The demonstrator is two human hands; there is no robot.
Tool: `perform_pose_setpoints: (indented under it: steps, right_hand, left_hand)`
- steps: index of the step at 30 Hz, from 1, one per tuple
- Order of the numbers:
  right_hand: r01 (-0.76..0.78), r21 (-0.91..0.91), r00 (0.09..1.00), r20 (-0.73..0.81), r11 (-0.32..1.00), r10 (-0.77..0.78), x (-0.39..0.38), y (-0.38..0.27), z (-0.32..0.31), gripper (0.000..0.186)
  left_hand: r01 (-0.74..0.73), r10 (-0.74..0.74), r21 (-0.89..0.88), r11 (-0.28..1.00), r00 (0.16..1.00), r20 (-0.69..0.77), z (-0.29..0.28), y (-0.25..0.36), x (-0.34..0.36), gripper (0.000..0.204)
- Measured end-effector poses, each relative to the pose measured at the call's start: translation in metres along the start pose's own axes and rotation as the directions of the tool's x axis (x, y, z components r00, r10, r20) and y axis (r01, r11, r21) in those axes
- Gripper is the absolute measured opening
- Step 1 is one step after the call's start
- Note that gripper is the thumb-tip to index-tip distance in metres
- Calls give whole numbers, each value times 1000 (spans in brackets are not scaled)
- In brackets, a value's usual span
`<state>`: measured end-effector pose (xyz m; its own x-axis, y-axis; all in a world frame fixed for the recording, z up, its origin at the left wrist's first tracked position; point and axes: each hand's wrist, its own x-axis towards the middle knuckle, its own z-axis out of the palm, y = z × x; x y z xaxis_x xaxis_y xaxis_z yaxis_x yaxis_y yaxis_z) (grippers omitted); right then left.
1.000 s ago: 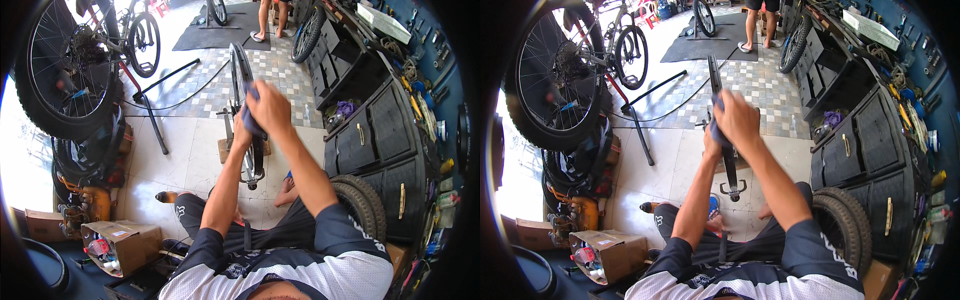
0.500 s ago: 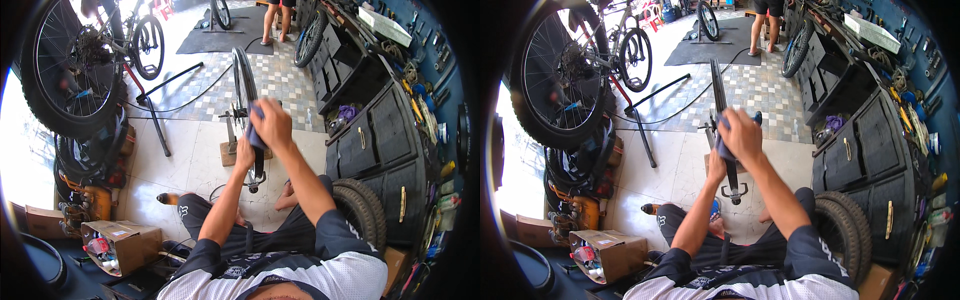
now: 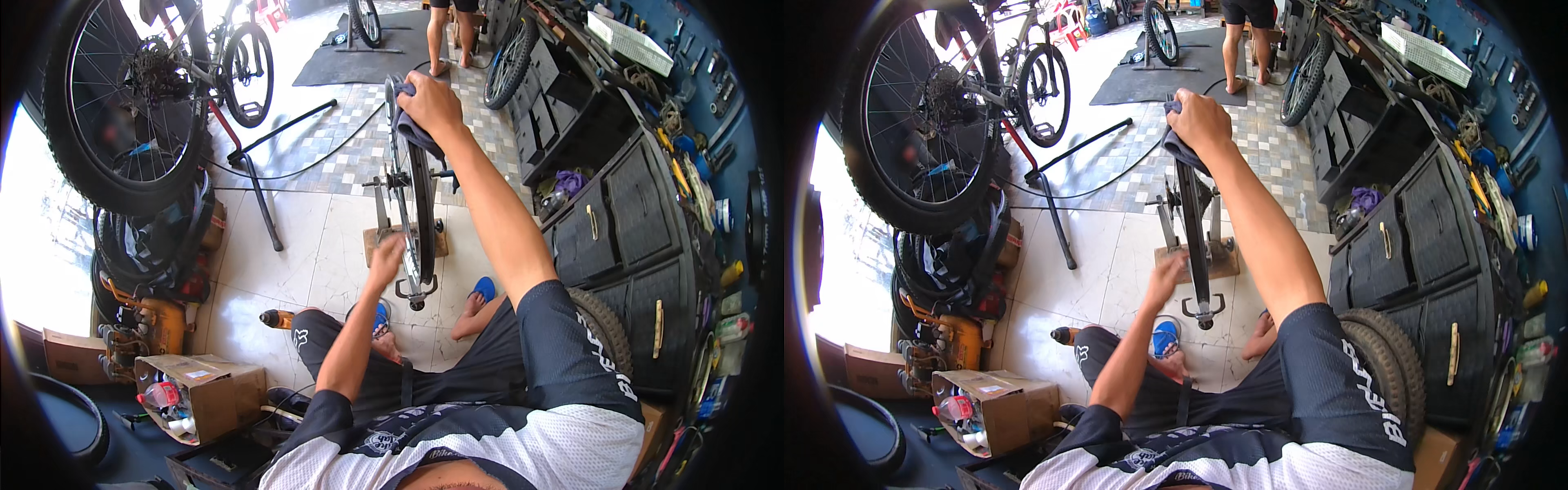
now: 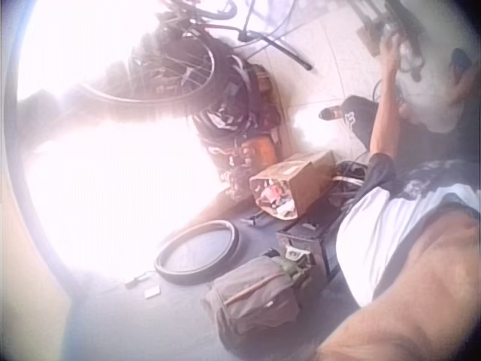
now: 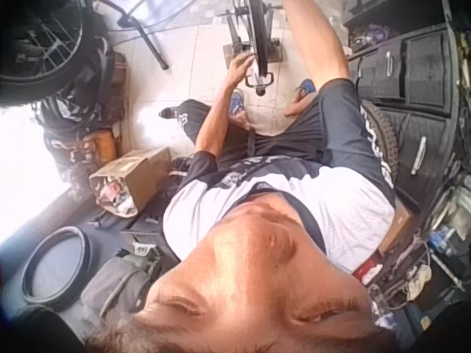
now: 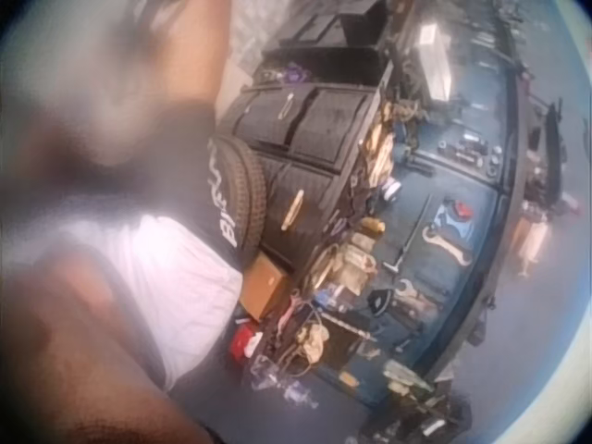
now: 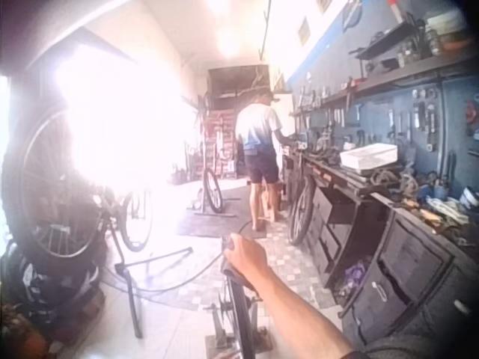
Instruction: The person wipes a bicycle wheel rim with a cloth, uses a heat gun on the rim, then applies green rim tape around the rim while rotating the wheel on a truing stand.
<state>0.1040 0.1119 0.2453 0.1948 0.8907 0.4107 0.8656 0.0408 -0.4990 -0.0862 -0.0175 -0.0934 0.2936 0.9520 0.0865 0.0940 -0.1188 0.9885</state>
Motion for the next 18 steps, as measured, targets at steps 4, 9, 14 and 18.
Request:
perform_pose_setpoints:
  steps: [4,9,14,18]
  right_hand:
    - [23,30,991,-133,999,-19,-73,32,4,25]
    - [218,128,943,-282,967,-175,-225,42,26,24]
    - [296,133,925,-288,946,-249,-277,64,53,30]
    - [354,99,896,-321,930,-307,-244,68,42,26]
  left_hand:
    - [-24,17,-46,999,987,-158,-4,126,100,51]
    - [-161,99,-253,954,966,-240,-4,223,201,57]
    - [-80,63,-158,984,992,-112,12,205,206,82]
    - [-114,109,-95,989,992,-56,22,191,162,80]
